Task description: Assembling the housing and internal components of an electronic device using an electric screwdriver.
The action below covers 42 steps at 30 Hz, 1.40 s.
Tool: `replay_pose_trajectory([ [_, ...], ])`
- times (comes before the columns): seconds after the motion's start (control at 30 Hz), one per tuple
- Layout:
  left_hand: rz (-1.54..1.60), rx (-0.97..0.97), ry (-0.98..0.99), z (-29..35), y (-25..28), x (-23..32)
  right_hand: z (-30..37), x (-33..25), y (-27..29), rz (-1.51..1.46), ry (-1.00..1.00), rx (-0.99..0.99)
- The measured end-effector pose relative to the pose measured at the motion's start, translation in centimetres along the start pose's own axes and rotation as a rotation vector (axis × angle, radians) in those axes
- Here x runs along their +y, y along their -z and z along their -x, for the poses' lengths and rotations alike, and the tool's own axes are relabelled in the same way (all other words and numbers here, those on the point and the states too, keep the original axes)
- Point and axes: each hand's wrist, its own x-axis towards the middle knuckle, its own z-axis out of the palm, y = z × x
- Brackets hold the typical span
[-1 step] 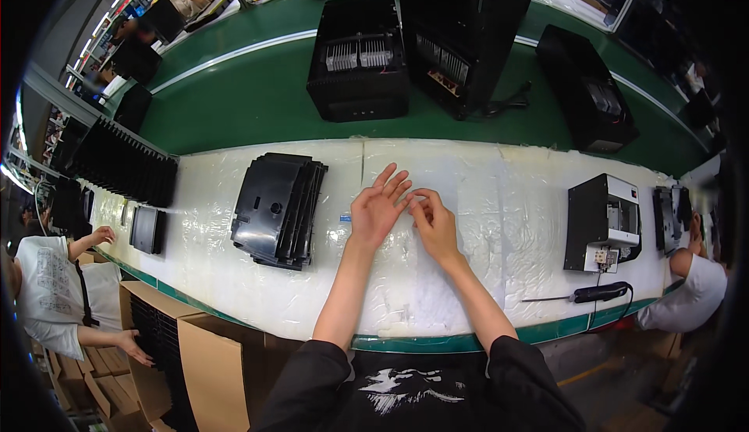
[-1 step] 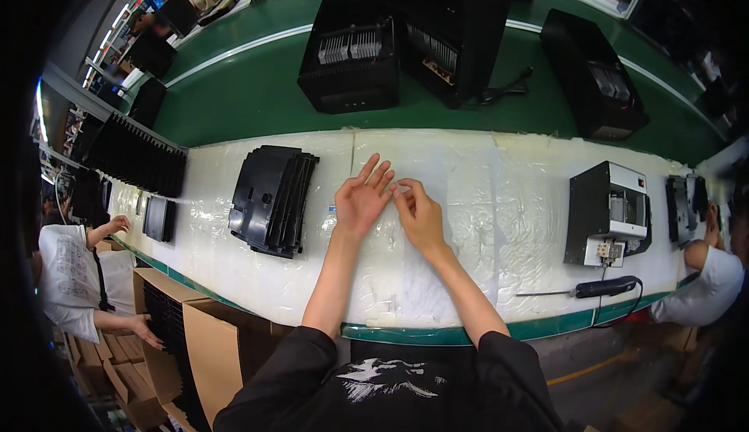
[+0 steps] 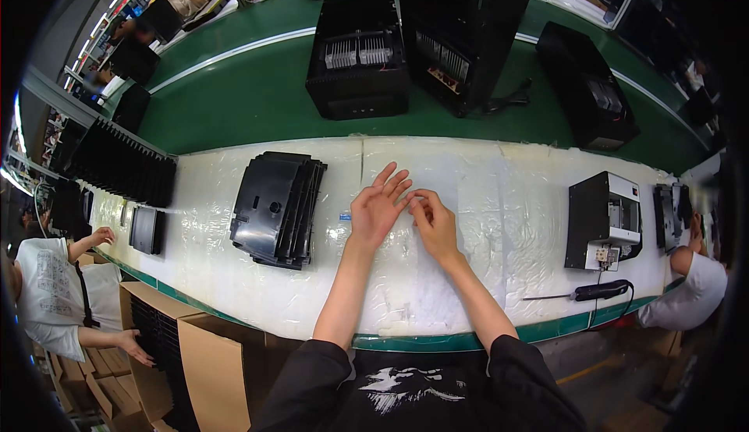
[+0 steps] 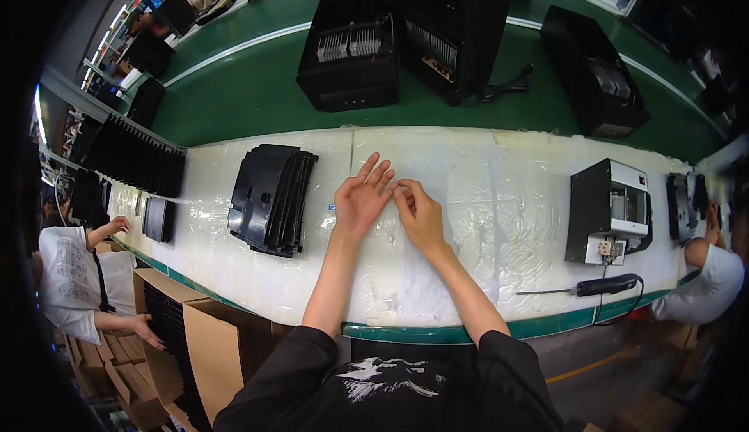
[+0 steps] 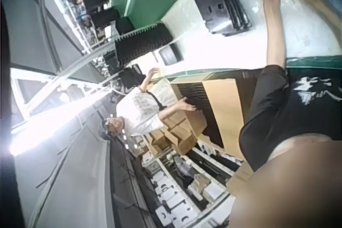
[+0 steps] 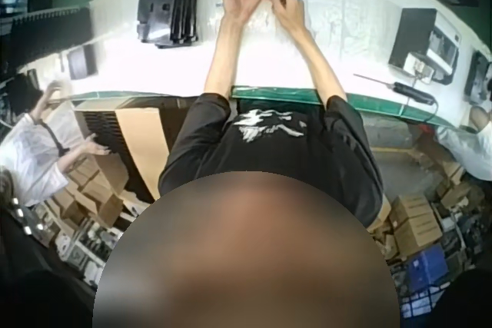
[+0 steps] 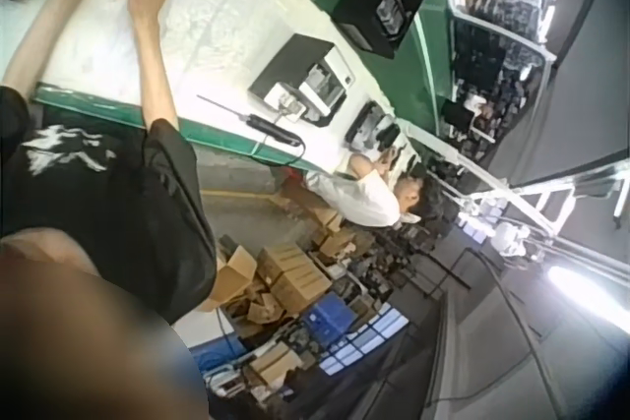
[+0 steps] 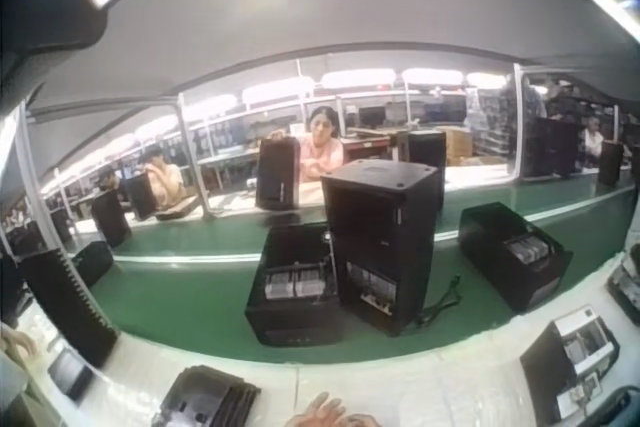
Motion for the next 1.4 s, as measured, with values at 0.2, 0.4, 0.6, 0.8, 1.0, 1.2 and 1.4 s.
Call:
replay_pose_trajectory([
  [0.2,-0.204,-0.028,-0.006,0.04,0.17,-0.28,-0.1,0.29,0.32,-0.137,-0.054,0.016],
  [0.4,-0.249,-0.045,-0.014,-0.11,0.06,-0.3,-0.26,0.26,0.53,-0.16,-0.057,0.021],
  [0.6,-0.225,0.0,-0.014,0.18,-0.16,-0.28,-0.23,0.57,0.39,-0.167,-0.038,0.037],
  [0.8,-0.211,0.0,-0.013,0.16,-0.19,-0.29,-0.12,0.86,0.46,-0.205,-0.053,0.04],
  [1.0,-0.208,-0.013,-0.019,0.05,-0.01,-0.24,-0.2,0.84,0.47,-0.211,-0.058,0.039],
  [1.2,-0.165,-0.029,-0.035,0.05,0.16,-0.24,-0.2,0.32,0.58,-0.181,-0.077,0.031],
  [1.4,-0.17,-0.015,-0.032,0.19,-0.1,-0.21,-0.05,0.32,0.69,-0.209,-0.098,0.018],
])
